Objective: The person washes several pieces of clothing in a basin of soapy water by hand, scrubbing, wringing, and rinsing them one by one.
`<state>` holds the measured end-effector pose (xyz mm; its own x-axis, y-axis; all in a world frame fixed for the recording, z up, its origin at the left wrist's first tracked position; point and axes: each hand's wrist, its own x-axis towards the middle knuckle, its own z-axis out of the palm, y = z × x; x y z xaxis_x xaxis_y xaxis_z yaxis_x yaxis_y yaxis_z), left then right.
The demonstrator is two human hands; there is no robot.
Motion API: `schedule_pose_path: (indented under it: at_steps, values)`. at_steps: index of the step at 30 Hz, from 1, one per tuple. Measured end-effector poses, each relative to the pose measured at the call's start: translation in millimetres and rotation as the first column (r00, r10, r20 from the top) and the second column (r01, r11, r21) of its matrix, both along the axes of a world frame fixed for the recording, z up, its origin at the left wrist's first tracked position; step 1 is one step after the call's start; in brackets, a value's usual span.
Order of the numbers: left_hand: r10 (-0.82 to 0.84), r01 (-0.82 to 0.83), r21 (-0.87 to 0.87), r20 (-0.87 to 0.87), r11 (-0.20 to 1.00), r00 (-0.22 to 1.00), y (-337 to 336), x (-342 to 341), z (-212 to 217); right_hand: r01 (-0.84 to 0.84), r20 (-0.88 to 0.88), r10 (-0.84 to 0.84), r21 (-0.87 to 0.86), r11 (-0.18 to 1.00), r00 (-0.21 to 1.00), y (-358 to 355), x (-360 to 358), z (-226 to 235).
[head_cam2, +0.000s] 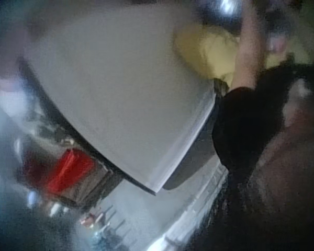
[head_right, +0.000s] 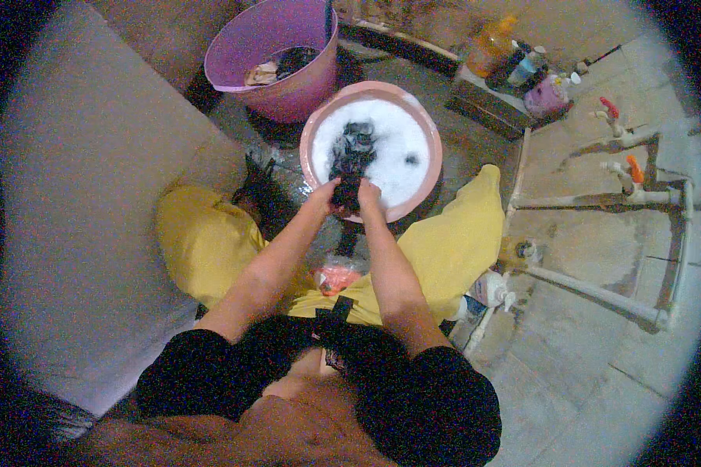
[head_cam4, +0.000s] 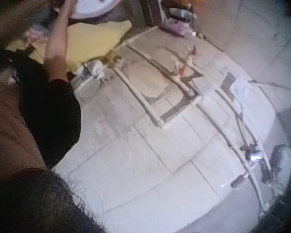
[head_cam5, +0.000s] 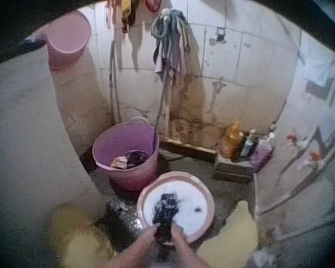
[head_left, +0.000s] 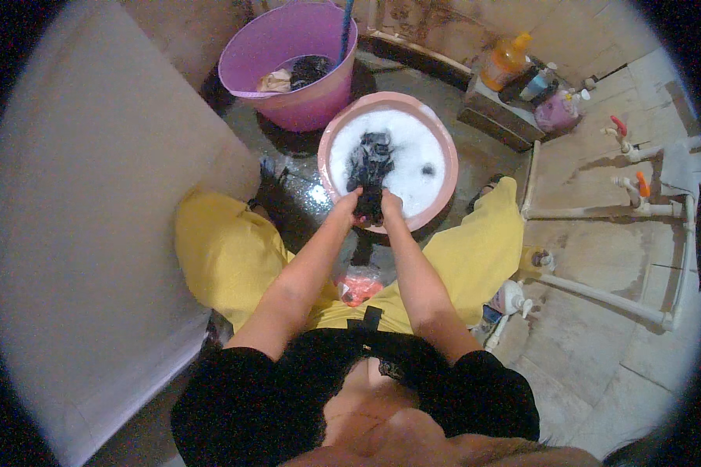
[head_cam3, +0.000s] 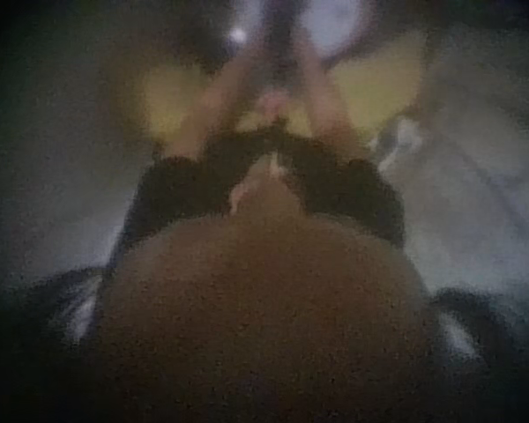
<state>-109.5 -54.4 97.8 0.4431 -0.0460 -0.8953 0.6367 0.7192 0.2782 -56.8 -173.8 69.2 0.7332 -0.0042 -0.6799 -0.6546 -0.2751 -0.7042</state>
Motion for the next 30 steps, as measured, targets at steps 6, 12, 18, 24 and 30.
schedule_pose_path:
  at_steps: [6,12,18,24,30]
  values:
    - [0.181,-0.182,-0.023,-0.011,0.983,0.983,4.3,5.9,-22.2,-0.041,0.155,0.06,-0.121,0.992,0.986,16.7,-13.9,22.6]
    - [0.394,-0.332,-0.292,0.19,0.897,0.899,4.8,43.1,-28.8,0.018,0.621,0.155,-0.262,0.965,0.768,46.7,-6.7,56.5]
    - [0.371,-0.328,-0.175,0.384,0.928,0.846,30.9,53.6,-86.6,-0.239,0.561,0.434,-0.389,0.89,0.705,69.2,24.5,-6.4]
    - [0.149,-0.148,-0.023,0.266,0.989,0.952,-2.8,111.5,-90.3,-0.796,-0.213,0.77,-0.242,0.554,0.601,-18.3,147.7,-128.1]
    - [0.34,-0.327,-0.323,-0.019,0.888,0.94,45.2,108.5,-43.7,-0.464,0.237,0.608,-0.46,0.757,0.758,54.1,89.6,-24.5]
